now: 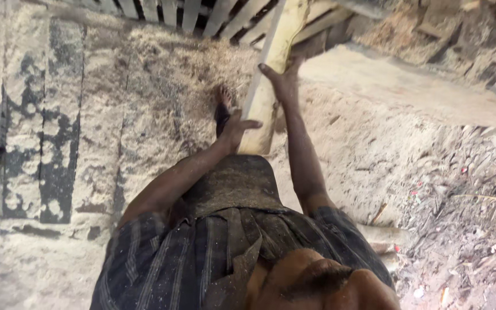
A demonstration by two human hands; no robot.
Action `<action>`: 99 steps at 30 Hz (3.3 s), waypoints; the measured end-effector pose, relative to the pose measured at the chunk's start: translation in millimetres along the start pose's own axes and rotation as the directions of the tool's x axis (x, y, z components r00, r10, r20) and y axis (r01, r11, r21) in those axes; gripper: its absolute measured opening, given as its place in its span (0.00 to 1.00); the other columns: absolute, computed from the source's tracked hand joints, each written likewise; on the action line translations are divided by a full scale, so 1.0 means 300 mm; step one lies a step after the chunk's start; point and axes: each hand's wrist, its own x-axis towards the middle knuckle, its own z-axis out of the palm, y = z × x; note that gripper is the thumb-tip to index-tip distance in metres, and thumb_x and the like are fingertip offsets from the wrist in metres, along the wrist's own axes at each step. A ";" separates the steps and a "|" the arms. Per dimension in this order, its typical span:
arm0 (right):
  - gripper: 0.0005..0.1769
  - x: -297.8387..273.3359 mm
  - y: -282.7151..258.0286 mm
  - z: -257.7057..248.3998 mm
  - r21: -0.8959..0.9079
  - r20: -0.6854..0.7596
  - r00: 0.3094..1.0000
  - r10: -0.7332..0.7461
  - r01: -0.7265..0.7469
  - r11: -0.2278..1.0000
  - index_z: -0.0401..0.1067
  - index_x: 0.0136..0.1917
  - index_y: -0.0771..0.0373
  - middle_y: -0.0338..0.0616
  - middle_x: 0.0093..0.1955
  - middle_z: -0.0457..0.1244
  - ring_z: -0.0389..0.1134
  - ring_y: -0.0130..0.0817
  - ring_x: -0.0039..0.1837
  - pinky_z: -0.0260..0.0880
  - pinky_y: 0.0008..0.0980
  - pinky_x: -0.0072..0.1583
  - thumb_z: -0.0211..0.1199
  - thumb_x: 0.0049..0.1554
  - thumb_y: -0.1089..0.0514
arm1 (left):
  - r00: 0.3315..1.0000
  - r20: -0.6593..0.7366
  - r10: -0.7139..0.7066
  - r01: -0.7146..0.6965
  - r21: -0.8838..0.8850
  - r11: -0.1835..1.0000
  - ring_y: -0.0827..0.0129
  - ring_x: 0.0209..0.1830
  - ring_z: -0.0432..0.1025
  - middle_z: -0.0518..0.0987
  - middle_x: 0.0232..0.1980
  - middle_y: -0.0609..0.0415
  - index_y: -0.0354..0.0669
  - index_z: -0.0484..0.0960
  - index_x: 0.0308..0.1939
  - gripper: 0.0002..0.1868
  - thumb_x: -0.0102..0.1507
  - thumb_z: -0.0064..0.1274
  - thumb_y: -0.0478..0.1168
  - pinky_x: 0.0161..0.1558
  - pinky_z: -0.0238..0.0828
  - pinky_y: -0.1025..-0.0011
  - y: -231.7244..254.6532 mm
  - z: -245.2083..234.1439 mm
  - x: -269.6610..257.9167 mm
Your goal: The person feeds several long pieces of wood into a machine, handling them one at a time and placing them on a rack after processing.
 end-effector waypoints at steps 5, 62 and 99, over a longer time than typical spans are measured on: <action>0.79 -0.319 0.093 0.097 0.020 0.075 0.997 -0.034 0.033 0.999 0.22 0.83 0.59 0.73 0.78 0.40 0.65 0.65 0.67 0.77 0.60 0.60 0.81 0.41 0.52 | 0.995 -0.086 -0.045 0.051 0.076 0.996 0.55 0.50 0.79 0.80 0.54 0.40 0.32 0.67 0.65 0.37 0.52 0.62 0.35 0.53 0.79 0.58 -0.157 -0.111 -0.319; 0.79 -0.736 0.309 0.145 -0.247 0.330 0.943 -0.036 0.123 0.961 0.29 0.85 0.67 0.71 0.80 0.48 0.56 0.60 0.78 0.62 0.53 0.74 0.84 0.42 0.46 | 0.960 -0.278 -0.030 0.071 0.140 0.988 0.60 0.43 0.78 0.83 0.48 0.44 0.34 0.72 0.64 0.39 0.51 0.66 0.43 0.44 0.78 0.65 -0.478 -0.145 -0.782; 0.76 0.067 -0.055 0.310 0.072 0.305 0.947 -0.097 0.079 0.994 0.27 0.84 0.67 0.65 0.65 0.61 0.72 0.49 0.58 0.80 0.47 0.58 0.80 0.45 0.45 | 0.982 -0.184 -0.040 0.096 0.306 0.947 0.57 0.51 0.76 0.79 0.53 0.40 0.28 0.65 0.65 0.44 0.53 0.65 0.50 0.51 0.75 0.61 0.144 -0.239 -0.116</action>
